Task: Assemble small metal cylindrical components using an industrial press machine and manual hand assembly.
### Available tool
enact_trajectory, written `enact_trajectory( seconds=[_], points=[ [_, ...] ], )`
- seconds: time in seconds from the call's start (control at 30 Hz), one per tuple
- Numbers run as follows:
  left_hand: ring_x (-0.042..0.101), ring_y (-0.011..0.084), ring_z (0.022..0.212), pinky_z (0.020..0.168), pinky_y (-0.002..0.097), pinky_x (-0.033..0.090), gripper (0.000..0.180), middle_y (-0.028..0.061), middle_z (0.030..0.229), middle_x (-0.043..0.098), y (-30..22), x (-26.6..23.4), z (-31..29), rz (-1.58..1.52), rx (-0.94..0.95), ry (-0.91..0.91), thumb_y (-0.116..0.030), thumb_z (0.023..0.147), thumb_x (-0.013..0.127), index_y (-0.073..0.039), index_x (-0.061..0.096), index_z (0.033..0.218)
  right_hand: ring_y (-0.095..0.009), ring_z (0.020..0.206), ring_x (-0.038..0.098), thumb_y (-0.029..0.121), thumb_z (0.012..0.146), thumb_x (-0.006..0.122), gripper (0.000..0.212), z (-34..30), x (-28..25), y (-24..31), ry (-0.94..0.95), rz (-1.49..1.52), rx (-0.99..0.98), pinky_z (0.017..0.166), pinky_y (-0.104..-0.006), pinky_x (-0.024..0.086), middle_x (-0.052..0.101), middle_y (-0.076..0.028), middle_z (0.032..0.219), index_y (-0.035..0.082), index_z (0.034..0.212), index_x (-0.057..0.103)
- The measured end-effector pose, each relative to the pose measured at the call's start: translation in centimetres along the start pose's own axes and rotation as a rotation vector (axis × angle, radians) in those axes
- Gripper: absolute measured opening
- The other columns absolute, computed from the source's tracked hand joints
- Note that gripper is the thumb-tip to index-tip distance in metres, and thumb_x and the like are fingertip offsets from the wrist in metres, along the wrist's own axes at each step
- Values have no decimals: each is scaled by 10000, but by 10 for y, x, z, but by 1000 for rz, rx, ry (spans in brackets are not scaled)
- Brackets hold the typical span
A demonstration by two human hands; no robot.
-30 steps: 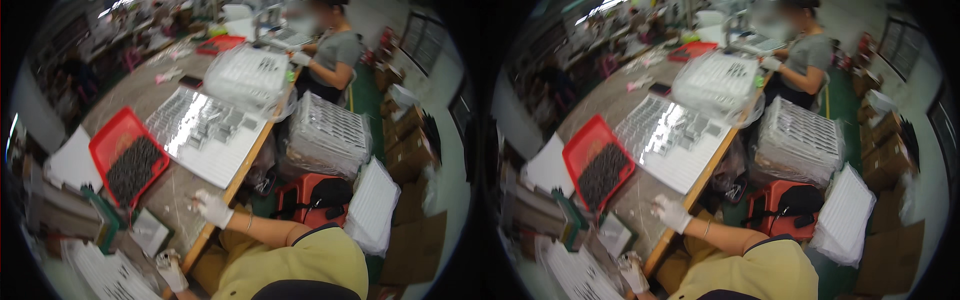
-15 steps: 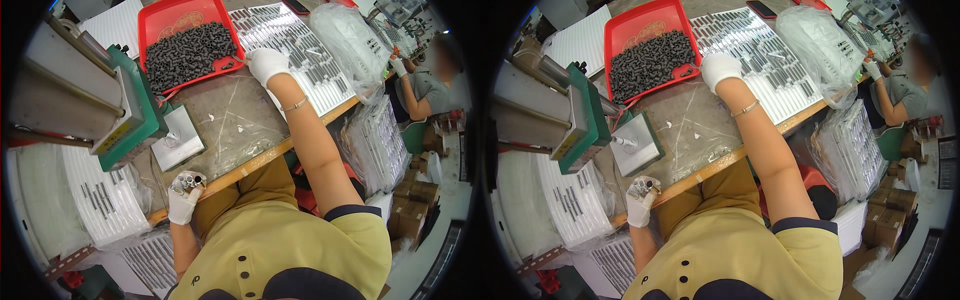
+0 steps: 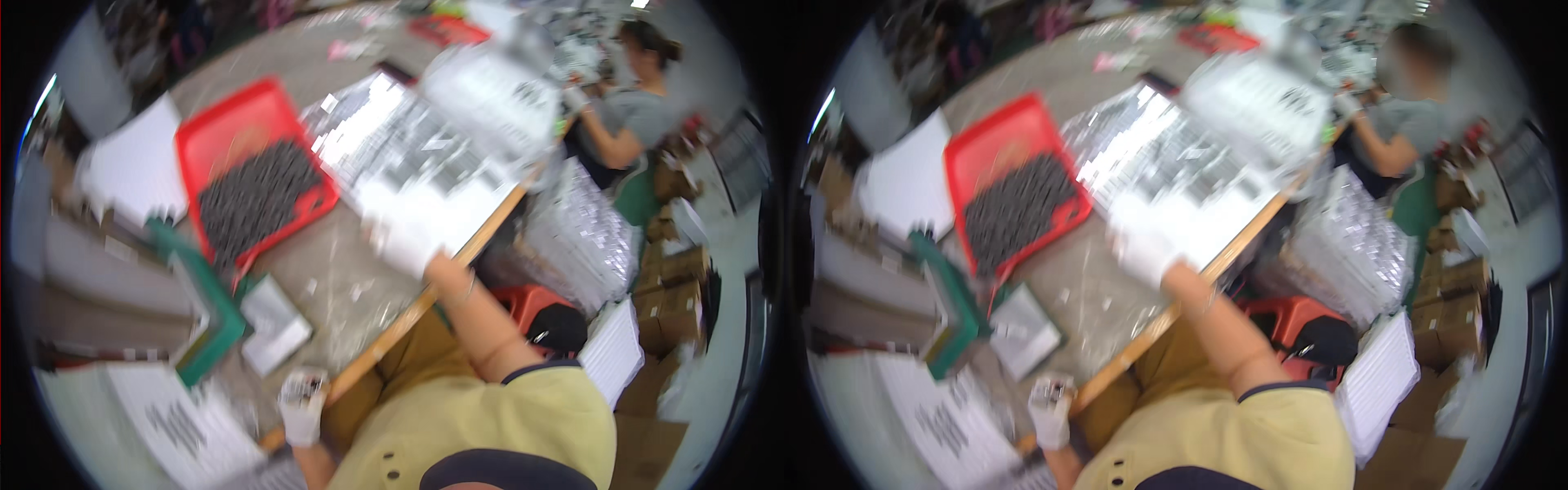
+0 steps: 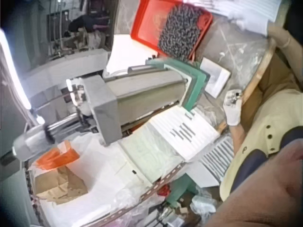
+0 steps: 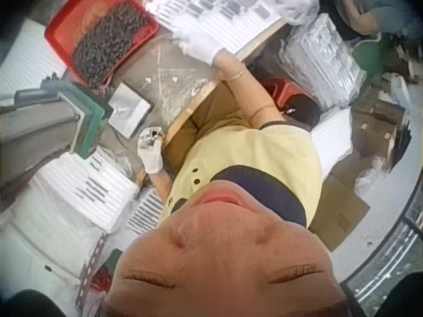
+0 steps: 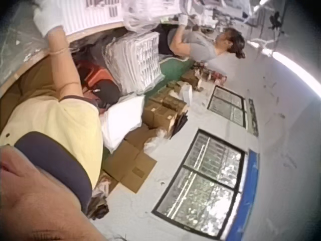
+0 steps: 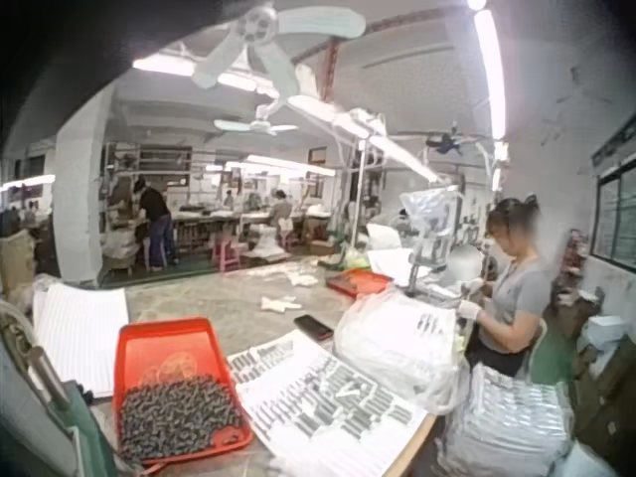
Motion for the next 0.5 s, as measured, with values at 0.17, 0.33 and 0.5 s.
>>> enact_trajectory(
  seconds=[0.17,0.33,0.5],
  points=[
    [555,90,619,546,216,428,49,53,799,650,-32,12,-12,-38,97,122,-91,828,636,-44,626,821,-352,855,607,146,832,495,207,-106,-12,-4,191,410,328,787,-409,488,628,-167,906,85,996,605],
    [514,117,624,543,254,399,68,-6,692,542,-75,70,-7,108,75,243,-91,819,643,-55,620,765,-318,750,629,210,889,541,204,-153,-3,-13,149,407,416,678,-379,504,636,-144,810,89,1042,600],
    [482,120,622,545,268,386,83,17,697,524,-74,110,6,-26,66,264,-18,796,651,-43,584,755,-309,684,621,210,880,566,197,-144,-3,-17,-92,414,292,610,-369,494,629,-128,754,106,1043,603]
  ],
)
Point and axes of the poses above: each hand's wrist, its own z-axis towards the middle knuckle, its own x-axis out of the palm, y = z × x, the point moved 10 cm from there along z, towards the middle knuckle
